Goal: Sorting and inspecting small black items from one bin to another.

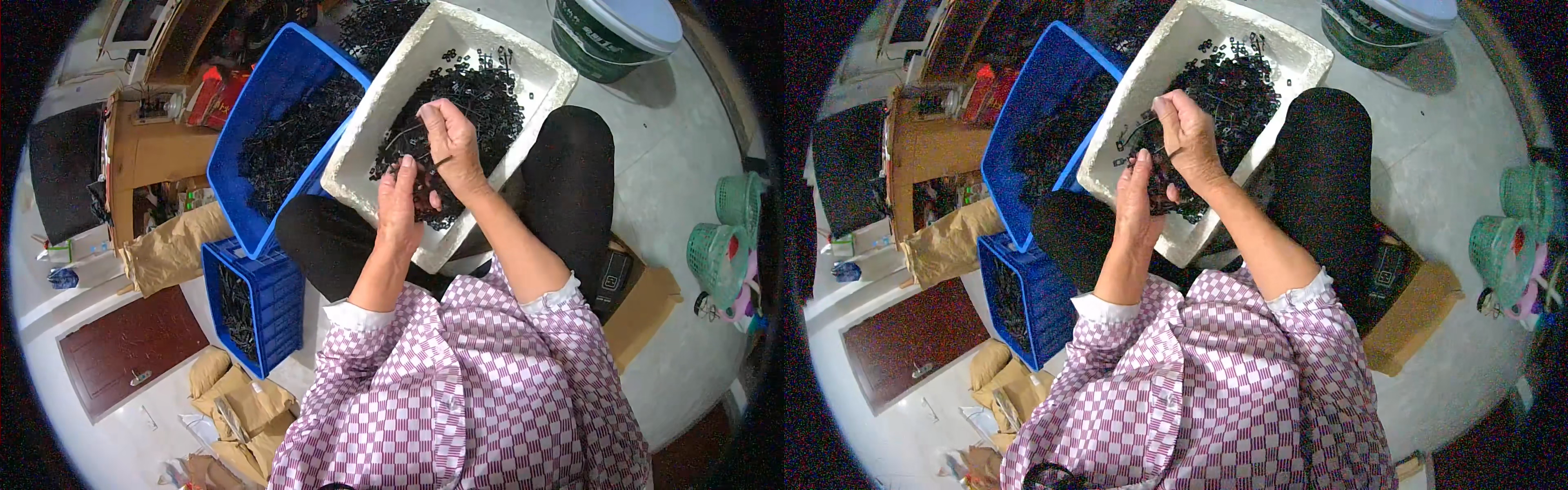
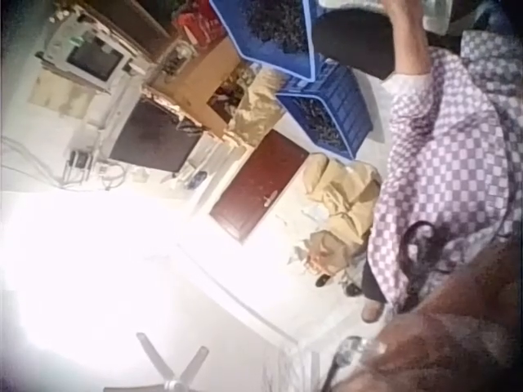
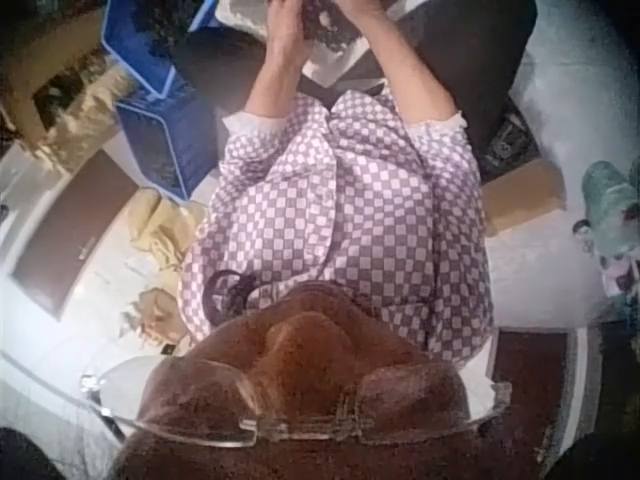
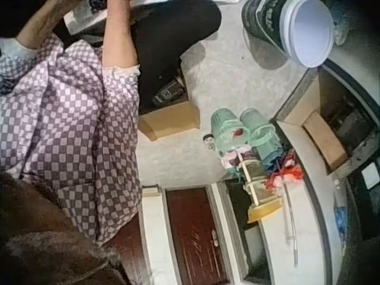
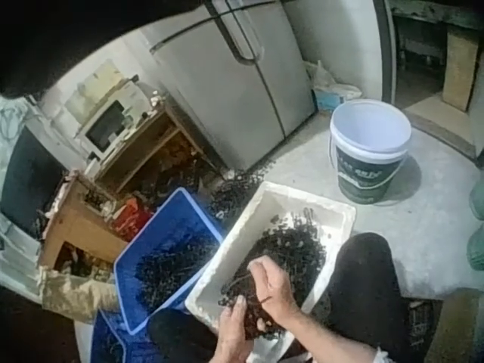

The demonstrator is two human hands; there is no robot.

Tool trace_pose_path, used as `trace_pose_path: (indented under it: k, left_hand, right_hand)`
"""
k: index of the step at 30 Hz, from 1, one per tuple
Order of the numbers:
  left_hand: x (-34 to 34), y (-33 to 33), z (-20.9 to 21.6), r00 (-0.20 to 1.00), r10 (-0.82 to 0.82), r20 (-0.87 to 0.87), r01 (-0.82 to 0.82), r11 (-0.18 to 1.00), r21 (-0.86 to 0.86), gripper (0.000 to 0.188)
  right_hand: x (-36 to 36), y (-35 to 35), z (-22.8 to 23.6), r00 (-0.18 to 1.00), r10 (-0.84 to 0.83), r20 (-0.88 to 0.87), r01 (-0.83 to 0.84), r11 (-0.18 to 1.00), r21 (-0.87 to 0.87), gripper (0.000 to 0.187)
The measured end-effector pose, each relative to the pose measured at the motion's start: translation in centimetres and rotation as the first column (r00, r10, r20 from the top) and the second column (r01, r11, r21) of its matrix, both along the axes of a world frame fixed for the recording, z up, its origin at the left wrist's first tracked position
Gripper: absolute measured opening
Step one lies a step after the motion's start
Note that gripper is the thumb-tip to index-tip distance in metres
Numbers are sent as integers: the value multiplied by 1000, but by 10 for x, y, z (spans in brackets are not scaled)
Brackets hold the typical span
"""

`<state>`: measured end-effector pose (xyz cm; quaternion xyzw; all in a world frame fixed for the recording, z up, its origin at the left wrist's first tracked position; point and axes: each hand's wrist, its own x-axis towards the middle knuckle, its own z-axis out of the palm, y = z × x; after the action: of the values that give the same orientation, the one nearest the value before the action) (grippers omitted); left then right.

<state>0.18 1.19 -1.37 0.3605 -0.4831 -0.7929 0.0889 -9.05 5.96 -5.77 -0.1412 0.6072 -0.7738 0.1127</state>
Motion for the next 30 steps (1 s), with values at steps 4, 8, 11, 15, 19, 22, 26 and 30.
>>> trace_pose_path:
  k: [4, 8, 11, 15, 19, 22, 26, 30]
  left_hand:
    - [1, 0, 2, 995, -78, 70, 76, 997, 28, 19]
    - [1, -2, 8, 984, -136, 117, 131, 990, 51, 17]
    - [4, -7, 9, 975, -159, 153, 156, 987, 33, 16]
    - [7, -13, 11, 959, -189, 211, 201, 979, -38, 16]
    - [14, -26, 19, 937, -241, 253, 263, 963, -57, 17]
    - [25, -34, 26, 917, -278, 284, 295, 955, -17, 17]
    - [37, -35, 24, 960, -146, 238, 153, 988, -8, 20]
    - [29, -34, 8, 994, -14, 107, 24, 996, -85, 22]
  right_hand:
    - [-8, -2, -13, 987, -151, -55, 152, 988, 27, 21]
    - [-9, 1, -11, 979, -50, 199, 57, 998, -31, 21]
    - [-7, 2, -7, 854, 83, 513, -6, 989, -149, 20]
    - [-5, 5, -10, 890, 146, 432, -71, 980, -186, 20]
    - [-10, 6, -14, 904, 141, 404, -69, 980, -186, 21]
    - [-30, 14, -18, 789, 192, 583, 69, 916, -394, 21]
    - [-22, 16, -15, 752, 258, 606, 59, 890, -451, 21]
    - [1, 9, 20, 565, 488, 666, -242, 869, -432, 22]
